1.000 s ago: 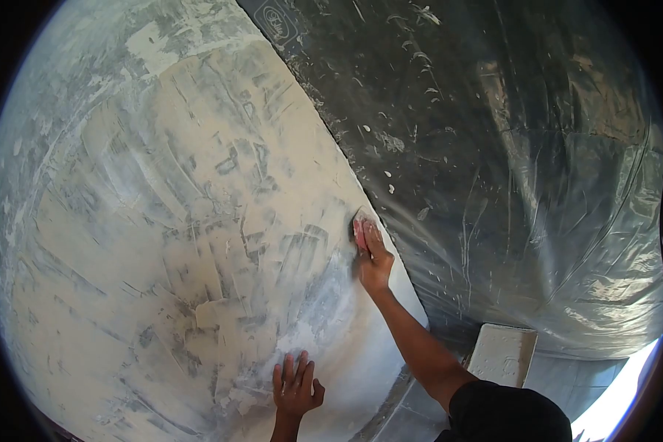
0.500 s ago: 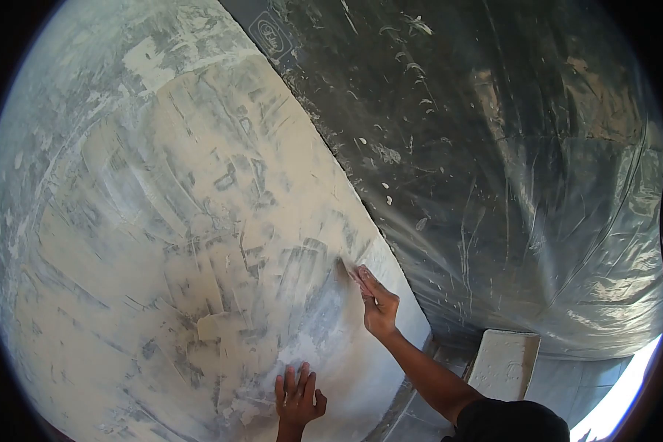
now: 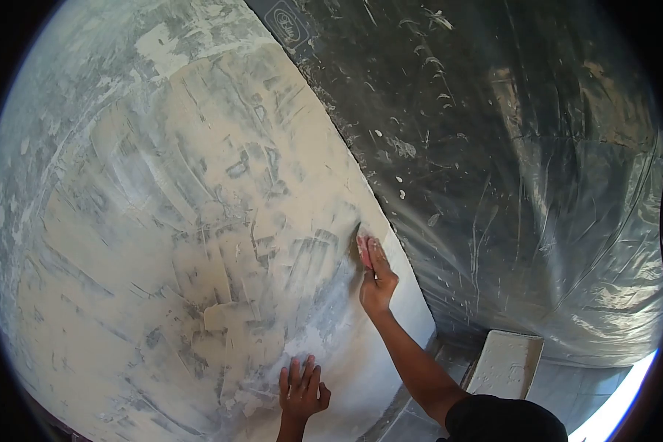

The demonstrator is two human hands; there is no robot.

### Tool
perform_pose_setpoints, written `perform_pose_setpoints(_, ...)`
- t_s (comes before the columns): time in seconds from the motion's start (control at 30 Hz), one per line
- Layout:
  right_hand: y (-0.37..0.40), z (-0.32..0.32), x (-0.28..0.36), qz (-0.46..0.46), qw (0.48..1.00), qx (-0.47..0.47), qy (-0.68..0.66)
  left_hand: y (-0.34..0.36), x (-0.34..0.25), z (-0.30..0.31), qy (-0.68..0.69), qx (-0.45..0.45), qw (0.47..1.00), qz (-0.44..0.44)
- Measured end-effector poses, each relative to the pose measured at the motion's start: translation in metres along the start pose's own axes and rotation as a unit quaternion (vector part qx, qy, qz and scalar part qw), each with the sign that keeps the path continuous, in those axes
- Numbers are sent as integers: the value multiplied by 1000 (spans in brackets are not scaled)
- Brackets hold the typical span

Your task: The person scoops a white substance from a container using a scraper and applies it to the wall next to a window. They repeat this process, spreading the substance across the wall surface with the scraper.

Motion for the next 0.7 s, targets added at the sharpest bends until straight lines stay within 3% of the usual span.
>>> perform_pose_setpoints(0.07, 48, -15, 9, 60, 997, 32, 25, -1, 0, 0, 5, -3, 1000, -3)
perform_pose_setpoints(0.17, 80, 13, 35, 26, 995, 99, -13, -1, -1, 1, 19, 0, 1000, 4)
perform_pose_setpoints(0.23, 60, 23, 36, -114, 981, 62, -144, -2, 0, 2, 25, -7, 1000, 6)
perform_pose_setpoints(0.27, 28, 20, 42, -44, 991, -7, -123, -2, 1, 2, 25, -5, 1000, 6)
perform_pose_setpoints(0.33, -6, 8, 31, -35, 998, -42, -30, -2, 0, 3, 25, -3, 1000, 7)
perform_pose_setpoints(0.4, 30, -14, 10, 5, 1000, 20, 13, 2, 1, -2, 38, -4, 999, 6)
perform_pose_setpoints(0.5, 106, 16, 31, 27, 986, 155, -44, 8, 2, -3, 56, -5, 998, -2)
perform_pose_setpoints(0.6, 73, 33, 14, -45, 984, 83, -153, 4, 3, -6, 53, -8, 999, -2)
perform_pose_setpoints(0.67, 11, 32, -12, -45, 997, -5, -67, 9, 2, -3, 54, 4, 999, -1)
perform_pose_setpoints(0.7, 13, 24, -30, -45, 997, -5, -66, 7, 1, -3, 50, 0, 999, 1)
Point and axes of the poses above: each hand's wrist, its own y-axis away from the middle knuckle, its own z-axis out of the back of the hand, x = y × z, the point moved 3 cm from there along -y, towards the middle knuckle, and after that the axes turned 7 degrees about -x, right-handed, at the moved point
